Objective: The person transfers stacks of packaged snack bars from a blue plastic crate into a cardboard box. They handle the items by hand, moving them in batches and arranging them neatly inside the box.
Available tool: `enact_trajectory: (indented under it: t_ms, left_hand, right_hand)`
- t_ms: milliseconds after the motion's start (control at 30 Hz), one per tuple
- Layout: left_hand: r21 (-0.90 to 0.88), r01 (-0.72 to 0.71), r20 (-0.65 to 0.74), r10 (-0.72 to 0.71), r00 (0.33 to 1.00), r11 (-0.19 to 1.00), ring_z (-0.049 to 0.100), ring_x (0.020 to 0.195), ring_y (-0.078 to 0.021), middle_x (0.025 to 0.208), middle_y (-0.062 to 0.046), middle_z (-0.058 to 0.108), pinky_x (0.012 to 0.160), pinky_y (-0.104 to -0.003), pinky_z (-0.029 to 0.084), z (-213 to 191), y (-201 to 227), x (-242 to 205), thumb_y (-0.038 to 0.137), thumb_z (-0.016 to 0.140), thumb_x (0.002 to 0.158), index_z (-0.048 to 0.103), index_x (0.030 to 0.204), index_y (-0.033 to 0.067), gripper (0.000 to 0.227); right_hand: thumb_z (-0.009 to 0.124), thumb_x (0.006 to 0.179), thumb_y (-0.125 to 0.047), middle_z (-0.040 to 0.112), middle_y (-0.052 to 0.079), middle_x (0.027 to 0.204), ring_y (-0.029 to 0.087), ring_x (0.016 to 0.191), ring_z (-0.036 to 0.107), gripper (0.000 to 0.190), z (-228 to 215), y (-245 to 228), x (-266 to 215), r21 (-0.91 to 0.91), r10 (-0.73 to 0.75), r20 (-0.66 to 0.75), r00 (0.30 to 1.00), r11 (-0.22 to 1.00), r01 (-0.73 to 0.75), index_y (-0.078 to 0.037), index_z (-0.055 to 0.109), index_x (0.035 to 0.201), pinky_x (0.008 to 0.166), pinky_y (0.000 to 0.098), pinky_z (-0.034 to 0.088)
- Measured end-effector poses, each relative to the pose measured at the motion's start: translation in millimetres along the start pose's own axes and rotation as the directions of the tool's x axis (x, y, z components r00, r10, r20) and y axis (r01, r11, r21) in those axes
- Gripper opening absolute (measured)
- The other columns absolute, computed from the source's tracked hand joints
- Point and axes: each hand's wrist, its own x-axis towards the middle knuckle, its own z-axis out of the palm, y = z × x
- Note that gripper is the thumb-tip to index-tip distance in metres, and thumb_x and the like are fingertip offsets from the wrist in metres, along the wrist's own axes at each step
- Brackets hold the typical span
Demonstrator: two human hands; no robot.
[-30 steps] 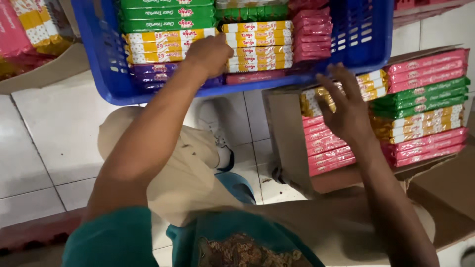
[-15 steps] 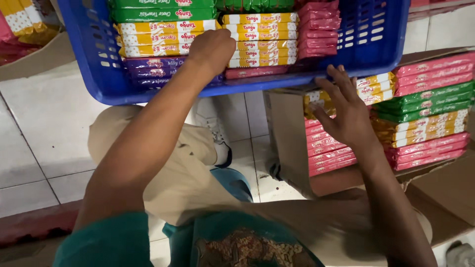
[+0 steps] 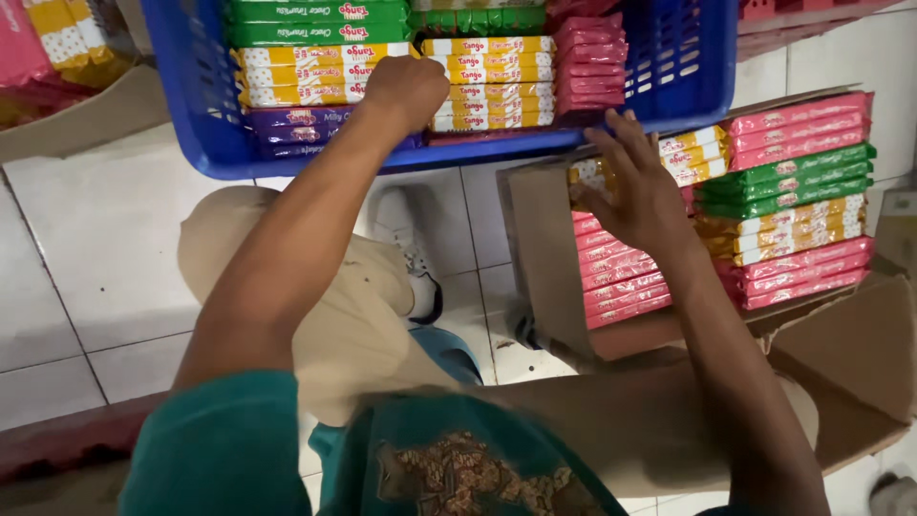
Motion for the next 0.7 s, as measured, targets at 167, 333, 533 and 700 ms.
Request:
enact_trajectory:
  t_ms: [167,333,533,700]
  left_hand:
    - [-0.101,0.045,0.004,-0.045,0.999,0.994,0.070,0.089,-0.0418,0.109,-0.014,0.066,0.062,-0.054,0.058,-16,-5,-22,-0.006,0.065,0.083,0.068,0.112,-0.0013,0.029]
    - [-0.343,0.101,-0.057,-0.128,0.990,0.934,0.067,0.093,-0.0475,0.120,-0.023,0.058,0.072,-0.059,0.056,-66,-19,-95,-0.016,0.057,0.085,0.062,0.118,-0.0102,0.034]
    - [-0.599,0.037,-0.164,-0.168,0.972,0.800,0.057,0.088,-0.0403,0.100,-0.020,0.063,0.070,-0.052,0.040,-75,-41,-150,0.004,0.038,0.098,0.050,0.102,0.0075,0.013]
    - [-0.584,0.069,-0.035,-0.109,0.993,0.809,0.052,0.107,-0.0337,0.124,-0.019,0.052,0.081,-0.047,0.044,-82,-16,-142,0.046,0.093,0.069,0.040,0.130,0.0092,0.088]
  right_hand:
    - [0.075,0.097,-0.025,0.039,0.025,0.161,0.050,0.150,0.037,0.066,-1,0,1,-0.047,-0.012,0.004,1.000,0.999,0.013,-0.006,0.045,0.153,0.118,0.0666,0.030]
    - [0.076,0.096,-0.021,0.045,0.029,0.155,0.050,0.146,0.042,0.063,-6,-6,3,-0.064,-0.098,-0.029,0.995,0.993,0.096,0.001,0.048,0.148,0.114,0.0617,0.036]
    - [0.076,0.097,-0.026,0.046,0.026,0.153,0.050,0.145,0.042,0.065,0,-3,-1,-0.085,-0.110,-0.054,0.993,0.991,0.105,-0.001,0.047,0.150,0.111,0.0673,0.036]
    - [0.077,0.095,-0.027,0.044,0.023,0.154,0.047,0.144,0.043,0.066,-1,-4,1,-0.103,-0.067,-0.024,0.997,0.993,0.065,0.000,0.048,0.148,0.109,0.0664,0.038]
